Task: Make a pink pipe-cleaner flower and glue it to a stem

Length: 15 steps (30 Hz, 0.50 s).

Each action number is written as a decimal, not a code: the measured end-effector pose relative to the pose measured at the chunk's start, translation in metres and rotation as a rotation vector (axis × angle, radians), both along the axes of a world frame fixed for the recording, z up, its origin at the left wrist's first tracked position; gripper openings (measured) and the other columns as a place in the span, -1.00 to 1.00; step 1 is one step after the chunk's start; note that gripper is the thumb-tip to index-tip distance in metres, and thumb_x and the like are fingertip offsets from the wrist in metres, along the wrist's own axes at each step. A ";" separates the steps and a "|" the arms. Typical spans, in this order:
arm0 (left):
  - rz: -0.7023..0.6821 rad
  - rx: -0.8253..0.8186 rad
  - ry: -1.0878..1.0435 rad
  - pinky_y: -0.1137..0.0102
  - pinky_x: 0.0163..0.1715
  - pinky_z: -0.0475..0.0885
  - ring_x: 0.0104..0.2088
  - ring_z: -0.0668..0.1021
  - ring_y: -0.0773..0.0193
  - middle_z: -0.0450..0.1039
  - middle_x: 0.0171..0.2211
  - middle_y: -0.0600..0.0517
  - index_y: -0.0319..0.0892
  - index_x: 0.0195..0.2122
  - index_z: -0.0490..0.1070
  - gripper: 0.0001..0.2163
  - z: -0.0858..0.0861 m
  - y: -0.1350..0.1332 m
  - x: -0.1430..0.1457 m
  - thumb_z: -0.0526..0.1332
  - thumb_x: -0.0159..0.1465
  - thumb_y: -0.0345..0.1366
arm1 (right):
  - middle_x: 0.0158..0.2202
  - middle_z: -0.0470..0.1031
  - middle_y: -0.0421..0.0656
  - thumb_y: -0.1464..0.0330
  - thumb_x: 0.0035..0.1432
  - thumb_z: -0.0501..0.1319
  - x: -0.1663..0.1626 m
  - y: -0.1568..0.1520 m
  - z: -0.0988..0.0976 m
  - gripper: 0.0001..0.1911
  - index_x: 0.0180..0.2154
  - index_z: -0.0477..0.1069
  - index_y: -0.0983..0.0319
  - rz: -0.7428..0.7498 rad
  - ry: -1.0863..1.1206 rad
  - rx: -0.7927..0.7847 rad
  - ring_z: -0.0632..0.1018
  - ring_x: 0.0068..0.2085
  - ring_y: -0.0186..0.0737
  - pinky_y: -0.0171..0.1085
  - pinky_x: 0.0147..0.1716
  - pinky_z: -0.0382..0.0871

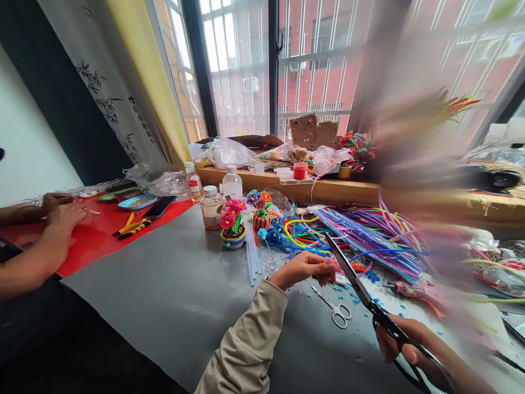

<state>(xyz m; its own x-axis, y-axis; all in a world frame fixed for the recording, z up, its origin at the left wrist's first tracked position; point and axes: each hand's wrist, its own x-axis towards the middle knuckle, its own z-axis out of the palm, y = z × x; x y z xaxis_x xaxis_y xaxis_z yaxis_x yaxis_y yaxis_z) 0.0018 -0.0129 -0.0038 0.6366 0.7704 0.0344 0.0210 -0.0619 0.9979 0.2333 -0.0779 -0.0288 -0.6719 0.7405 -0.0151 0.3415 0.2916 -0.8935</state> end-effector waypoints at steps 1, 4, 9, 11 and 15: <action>0.005 0.005 0.021 0.51 -0.50 0.22 -0.58 0.32 0.46 0.27 -0.65 0.09 -0.30 -0.54 0.37 -0.65 0.000 0.000 0.001 0.12 0.02 -0.04 | -0.59 0.29 -0.17 -0.19 -0.19 -0.12 0.001 0.001 -0.001 -0.42 -0.61 0.13 0.23 -0.006 0.011 0.002 0.30 -0.52 -0.27 -0.31 -0.51 0.16; 0.005 0.001 0.052 0.51 -0.49 0.24 -0.57 0.33 0.46 0.30 -0.61 0.07 -0.31 -0.54 0.37 -0.63 0.000 0.000 0.003 0.12 0.00 -0.01 | -0.60 0.31 -0.16 -0.18 -0.20 -0.11 0.003 0.002 -0.001 -0.42 -0.62 0.14 0.23 -0.029 0.035 0.012 0.32 -0.53 -0.26 -0.30 -0.53 0.18; 0.035 0.080 0.068 0.52 -0.46 0.27 -0.52 0.34 0.45 0.36 -0.47 0.02 -0.29 -0.54 0.39 -0.64 -0.005 0.001 0.004 0.09 0.03 -0.03 | -0.60 0.33 -0.14 -0.18 -0.22 -0.08 0.009 0.002 0.001 -0.42 -0.62 0.20 0.22 -0.087 0.053 0.000 0.35 -0.53 -0.23 -0.28 -0.53 0.22; 0.074 0.139 0.092 0.53 -0.48 0.26 -0.51 0.35 0.44 0.34 -0.50 0.04 -0.29 -0.53 0.41 -0.65 -0.008 0.003 0.004 0.07 0.06 -0.06 | -0.60 0.34 -0.14 -0.19 -0.22 -0.09 0.010 0.002 0.000 -0.41 -0.62 0.21 0.22 -0.103 0.069 0.008 0.36 -0.54 -0.22 -0.27 -0.53 0.22; 0.267 0.232 0.226 0.53 -0.56 0.22 -0.58 0.33 0.43 0.30 -0.59 0.07 -0.30 -0.43 0.43 -0.69 -0.015 0.009 0.005 0.07 0.09 -0.13 | -0.61 0.34 -0.13 -0.18 -0.20 -0.10 0.012 0.002 -0.004 -0.42 -0.62 0.20 0.22 -0.119 0.109 0.025 0.36 -0.54 -0.21 -0.26 -0.53 0.22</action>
